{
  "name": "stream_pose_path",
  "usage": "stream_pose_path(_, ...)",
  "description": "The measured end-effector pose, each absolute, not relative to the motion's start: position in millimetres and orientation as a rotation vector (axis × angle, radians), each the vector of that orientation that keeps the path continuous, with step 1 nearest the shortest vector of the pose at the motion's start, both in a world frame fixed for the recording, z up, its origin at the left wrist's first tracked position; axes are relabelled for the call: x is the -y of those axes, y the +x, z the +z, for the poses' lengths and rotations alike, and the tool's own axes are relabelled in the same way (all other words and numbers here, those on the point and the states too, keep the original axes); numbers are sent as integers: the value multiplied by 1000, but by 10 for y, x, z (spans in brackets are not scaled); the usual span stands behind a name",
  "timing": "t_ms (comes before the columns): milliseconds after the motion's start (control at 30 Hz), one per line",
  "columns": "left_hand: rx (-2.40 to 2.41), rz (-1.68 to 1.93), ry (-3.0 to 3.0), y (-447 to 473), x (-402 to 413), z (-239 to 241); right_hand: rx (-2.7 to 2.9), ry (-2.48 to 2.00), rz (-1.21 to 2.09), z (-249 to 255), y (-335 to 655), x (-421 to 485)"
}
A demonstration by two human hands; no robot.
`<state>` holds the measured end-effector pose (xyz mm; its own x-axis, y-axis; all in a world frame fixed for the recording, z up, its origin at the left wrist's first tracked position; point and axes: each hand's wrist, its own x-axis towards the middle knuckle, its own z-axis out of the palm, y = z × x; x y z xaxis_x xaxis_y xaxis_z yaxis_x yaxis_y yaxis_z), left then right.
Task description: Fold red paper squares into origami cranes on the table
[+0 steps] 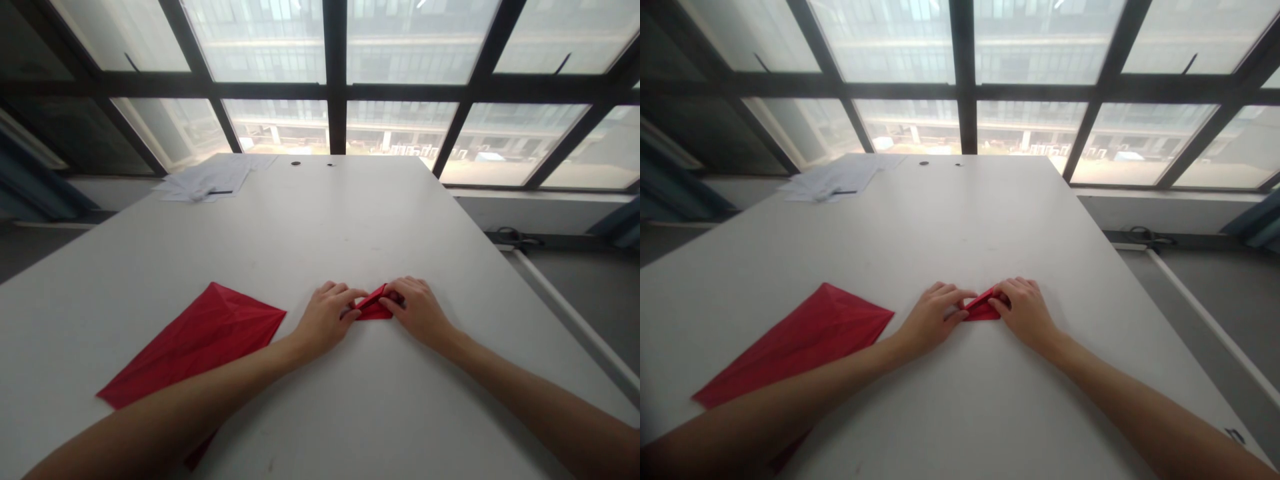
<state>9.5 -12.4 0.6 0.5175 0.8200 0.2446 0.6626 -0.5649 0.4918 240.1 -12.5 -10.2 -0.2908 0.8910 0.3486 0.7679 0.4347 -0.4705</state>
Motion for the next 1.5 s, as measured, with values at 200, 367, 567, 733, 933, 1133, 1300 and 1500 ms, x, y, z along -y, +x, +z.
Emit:
stream_pose_path(200, -1149, 498, 2690, 99, 176, 16, 2114, -1429, 271, -108, 2386, 120)
stream_pose_path(367, -1097, 432, 2836, 86, 221, 49, 2105, -1428, 274, -134, 2390, 109)
stream_pose_path(567, -1075, 349, 2939, 94, 290, 117, 2100, -1432, 277, -143, 2374, 119)
stream_pose_path(733, -1083, 358, 2938, 103, 308, 104, 2046, -1387, 254, -117, 2432, 91)
stream_pose_path(933, -1073, 375, 2927, 93, 308, 108, 1979, -1401, 230, -52, 2567, 125)
stream_pose_path(1133, -1079, 366, 2919, 103, 307, 94, 2145, -1492, 246, -74, 2523, 177)
stream_pose_path(1300, -1086, 362, 2931, 107, 305, 67, 2114, -1631, 247, -100, 2558, 149)
stream_pose_path(1500, -1078, 330, 2937, 105, 303, 94, 2156, -1474, 28, -48, 2496, 230)
